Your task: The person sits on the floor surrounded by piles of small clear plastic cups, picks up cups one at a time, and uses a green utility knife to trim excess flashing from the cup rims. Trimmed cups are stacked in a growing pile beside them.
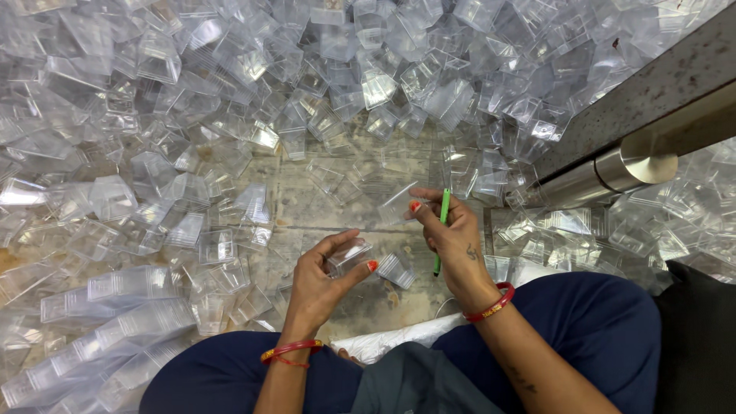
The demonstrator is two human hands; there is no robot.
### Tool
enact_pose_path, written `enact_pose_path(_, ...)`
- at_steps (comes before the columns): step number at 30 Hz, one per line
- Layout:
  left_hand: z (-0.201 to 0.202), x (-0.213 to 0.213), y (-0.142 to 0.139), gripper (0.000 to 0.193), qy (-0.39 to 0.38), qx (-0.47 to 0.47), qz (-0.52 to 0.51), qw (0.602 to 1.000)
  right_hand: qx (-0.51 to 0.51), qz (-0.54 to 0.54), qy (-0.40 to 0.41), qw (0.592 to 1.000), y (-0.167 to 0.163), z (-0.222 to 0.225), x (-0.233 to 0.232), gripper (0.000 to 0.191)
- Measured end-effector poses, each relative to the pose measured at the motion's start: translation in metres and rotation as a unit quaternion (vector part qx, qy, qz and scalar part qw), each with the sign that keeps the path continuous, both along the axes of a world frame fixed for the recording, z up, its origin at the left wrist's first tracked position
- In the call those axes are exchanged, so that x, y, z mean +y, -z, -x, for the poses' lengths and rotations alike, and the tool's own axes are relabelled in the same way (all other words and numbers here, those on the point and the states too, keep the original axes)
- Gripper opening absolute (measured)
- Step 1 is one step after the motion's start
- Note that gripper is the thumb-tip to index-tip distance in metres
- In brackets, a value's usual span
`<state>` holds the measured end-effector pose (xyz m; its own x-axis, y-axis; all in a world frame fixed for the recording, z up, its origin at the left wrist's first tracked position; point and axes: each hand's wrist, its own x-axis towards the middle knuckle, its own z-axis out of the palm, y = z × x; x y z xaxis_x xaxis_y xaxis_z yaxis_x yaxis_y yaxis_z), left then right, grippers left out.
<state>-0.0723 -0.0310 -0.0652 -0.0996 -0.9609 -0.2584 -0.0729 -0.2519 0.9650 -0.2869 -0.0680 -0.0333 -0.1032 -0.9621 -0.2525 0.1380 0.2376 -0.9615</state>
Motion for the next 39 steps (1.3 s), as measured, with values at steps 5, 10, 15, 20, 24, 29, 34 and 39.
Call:
enact_pose_path(5, 0.008, -0.011, -0.021, 0.060, -0.015, -0.117, 0.055, 0.991, -0.004, 0.012, 0.047, 0.999, 0.003, 0.003, -0.007, 0.029)
enact_pose_path(10, -0.019, -0.038, -0.042, 0.063, -0.077, -0.236, 0.109, 0.963, -0.025, 0.040, 0.104, 0.993, 0.003, 0.015, -0.009, 0.027)
enact_pose_path(15, -0.040, -0.039, -0.037, 0.061, 0.008, -0.378, 0.191, 0.906, -0.066, 0.032, 0.092, 0.993, 0.001, 0.017, -0.008, 0.026)
enact_pose_path(20, -0.003, -0.029, -0.028, 0.063, 0.101, -0.464, 0.179, 0.862, -0.026, 0.043, 0.066, 0.997, -0.005, 0.021, 0.001, 0.026)
enact_pose_path(24, 0.006, -0.031, -0.040, 0.066, 0.101, -0.488, 0.113, 0.860, -0.026, 0.022, 0.053, 0.998, -0.010, 0.029, -0.001, 0.027)
enact_pose_path(29, -0.028, -0.017, -0.051, 0.062, 0.008, -0.349, 0.031, 0.937, -0.020, 0.009, 0.020, 1.000, -0.010, 0.014, -0.007, 0.029)
enact_pose_path(34, -0.042, -0.006, -0.026, 0.055, -0.004, -0.012, -0.083, 0.996, -0.008, -0.001, -0.070, 0.997, -0.016, -0.001, 0.001, 0.029)
enact_pose_path(39, -0.037, -0.007, -0.002, 0.048, 0.005, 0.071, -0.117, 0.991, 0.031, -0.055, -0.136, 0.989, -0.021, -0.008, 0.003, 0.030)
